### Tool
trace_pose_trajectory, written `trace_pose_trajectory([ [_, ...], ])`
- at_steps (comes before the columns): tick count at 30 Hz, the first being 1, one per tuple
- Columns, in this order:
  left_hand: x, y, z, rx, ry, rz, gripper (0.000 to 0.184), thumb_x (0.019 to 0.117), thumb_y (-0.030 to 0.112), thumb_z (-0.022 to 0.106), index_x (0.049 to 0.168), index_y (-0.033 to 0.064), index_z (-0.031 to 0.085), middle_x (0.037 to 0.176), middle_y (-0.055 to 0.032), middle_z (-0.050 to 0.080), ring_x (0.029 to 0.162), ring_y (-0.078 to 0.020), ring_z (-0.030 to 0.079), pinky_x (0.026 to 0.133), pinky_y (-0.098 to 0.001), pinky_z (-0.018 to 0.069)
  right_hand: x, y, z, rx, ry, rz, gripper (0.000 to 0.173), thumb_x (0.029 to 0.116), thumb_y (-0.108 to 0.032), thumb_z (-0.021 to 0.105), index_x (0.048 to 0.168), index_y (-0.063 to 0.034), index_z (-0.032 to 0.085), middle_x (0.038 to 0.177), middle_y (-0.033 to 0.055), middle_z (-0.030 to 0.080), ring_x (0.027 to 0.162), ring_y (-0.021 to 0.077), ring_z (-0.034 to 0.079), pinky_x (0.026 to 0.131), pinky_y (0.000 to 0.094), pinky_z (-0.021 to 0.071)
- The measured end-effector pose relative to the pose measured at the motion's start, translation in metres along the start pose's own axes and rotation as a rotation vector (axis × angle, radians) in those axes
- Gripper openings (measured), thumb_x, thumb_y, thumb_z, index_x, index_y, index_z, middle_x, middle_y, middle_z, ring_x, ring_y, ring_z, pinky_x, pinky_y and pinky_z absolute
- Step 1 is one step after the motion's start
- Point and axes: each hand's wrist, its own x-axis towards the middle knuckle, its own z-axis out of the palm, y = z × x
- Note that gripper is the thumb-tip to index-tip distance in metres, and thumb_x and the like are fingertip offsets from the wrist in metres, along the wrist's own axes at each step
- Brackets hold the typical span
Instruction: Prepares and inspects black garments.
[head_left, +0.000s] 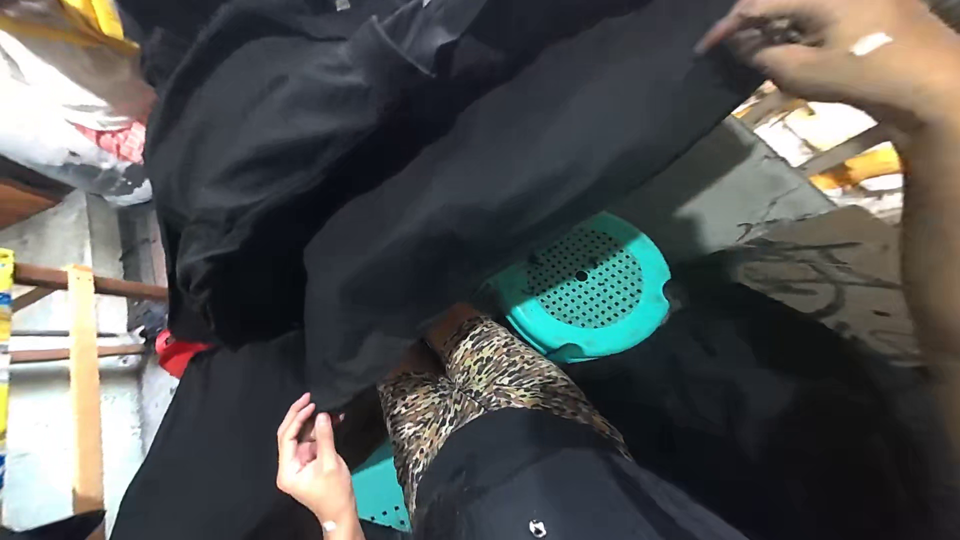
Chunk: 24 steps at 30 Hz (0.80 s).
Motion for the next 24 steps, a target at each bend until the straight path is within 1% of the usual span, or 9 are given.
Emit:
trace_pose_trajectory([
  [3,0.009,0.003,-0.005,0.13,-0.001,0.017,0.015,0.0927,-0.004,0.058,0.1,-0.014,0.067,0.115,-0.0097,0.069,0.102,0.0021,0.066,0.084,-0.0135,0.0556,-0.008,0.039,-0.001,0.077,-0.018,0.016,0.038,0.0915,0.011,0.062,0.127,-0.0022,0.067,0.135,0.0356,0.051,0.117,0.0541,0.054,0.095,0.0708,0.0412],
  [6,0.016,0.001,-0.015,0.197,-0.085,0.047,0.019,0.0936,0.003,0.058,0.097,-0.0121,0.068,0.118,-0.0148,0.069,0.116,-0.0054,0.063,0.098,-0.0178,0.0501,-0.008,0.047,-0.008,0.084,-0.074,0.013,0.046,0.086,0.014,0.067,0.129,-0.0031,0.065,0.142,0.0315,0.049,0.122,0.0502,0.053,0.096,0.0671,0.0428],
  [10,0.024,0.003,-0.017,0.026,-0.052,-0.005,0.016,0.0984,0.001,0.05,0.103,0.004,0.065,0.117,0.0045,0.071,0.114,-0.0032,0.065,0.097,-0.022,0.0531,-0.005,0.017,-0.035,-0.004,-0.181,0.095,0.042,0.0846,0.013,0.073,0.124,0.0011,0.066,0.14,0.0297,0.053,0.126,0.0514,0.052,0.1,0.0723,0.0378],
  [13,0.034,0.01,-0.005,-0.09,0.06,-0.131,0.022,0.0998,-0.002,0.043,0.104,0.0113,0.06,0.099,0.0141,0.072,0.093,0.0022,0.068,0.081,-0.0181,0.0573,0.001,0.006,-0.042,0.0,-0.133,0.165,0.019,0.0953,0.007,0.064,0.114,0.0061,0.068,0.126,0.0287,0.063,0.113,0.0455,0.061,0.098,0.0665,0.0413],
  [15,0.044,0.013,0.003,-0.15,0.103,-0.211,0.022,0.1007,-0.002,0.041,0.103,0.0129,0.058,0.089,0.0162,0.068,0.08,0.0044,0.066,0.07,-0.0153,0.0565,0.003,0.007,-0.046,0.013,-0.222,0.173,0.024,0.0912,0.008,0.068,0.115,0.003,0.068,0.129,0.0243,0.062,0.109,0.0369,0.062,0.095,0.0578,0.0464],
  [17,0.051,0.014,0.006,-0.174,0.132,-0.23,0.021,0.1002,-0.002,0.042,0.103,0.0122,0.057,0.087,0.016,0.066,0.075,0.0059,0.064,0.064,-0.0128,0.0539,0.004,0.013,-0.048,0.002,-0.306,0.207,0.041,0.0828,0.011,0.076,0.122,0.0009,0.066,0.135,0.0271,0.054,0.119,0.0436,0.056,0.098,0.0631,0.0435],
  [19,0.053,0.012,0.009,-0.123,0.126,-0.189,0.019,0.0989,-0.004,0.043,0.108,0.0101,0.052,0.091,0.016,0.061,0.077,0.0091,0.06,0.065,-0.0098,0.051,0.004,0.021,-0.04,0.005,-0.265,0.231,0.039,0.0823,0.013,0.076,0.119,0.0036,0.067,0.132,0.0315,0.055,0.121,0.0498,0.054,0.098,0.0696,0.0397],
  [22,0.054,0.0,0.008,0.028,0.024,0.076,0.016,0.0959,-0.007,0.042,0.098,-0.0016,0.057,0.096,0.0106,0.062,0.093,0.0106,0.058,0.084,-0.0097,0.0481,0.0,0.025,-0.034,0.115,-0.142,0.304,0.017,0.0942,0.009,0.064,0.111,0.007,0.067,0.111,0.0265,0.065,0.097,0.0334,0.061,0.088,0.0566,0.0466],
  [24,0.056,-0.006,0.004,0.093,-0.038,0.192,0.028,0.0929,-0.009,0.04,0.084,-0.0011,0.066,0.094,0.0058,0.062,0.1,0.0072,0.056,0.092,-0.0098,0.0446,0.001,0.026,-0.042,0.171,-0.124,0.373,0.016,0.1014,-0.001,0.057,0.115,0.0037,0.065,0.107,0.0137,0.066,0.083,0.0098,0.057,0.078,0.0327,0.0498],
])
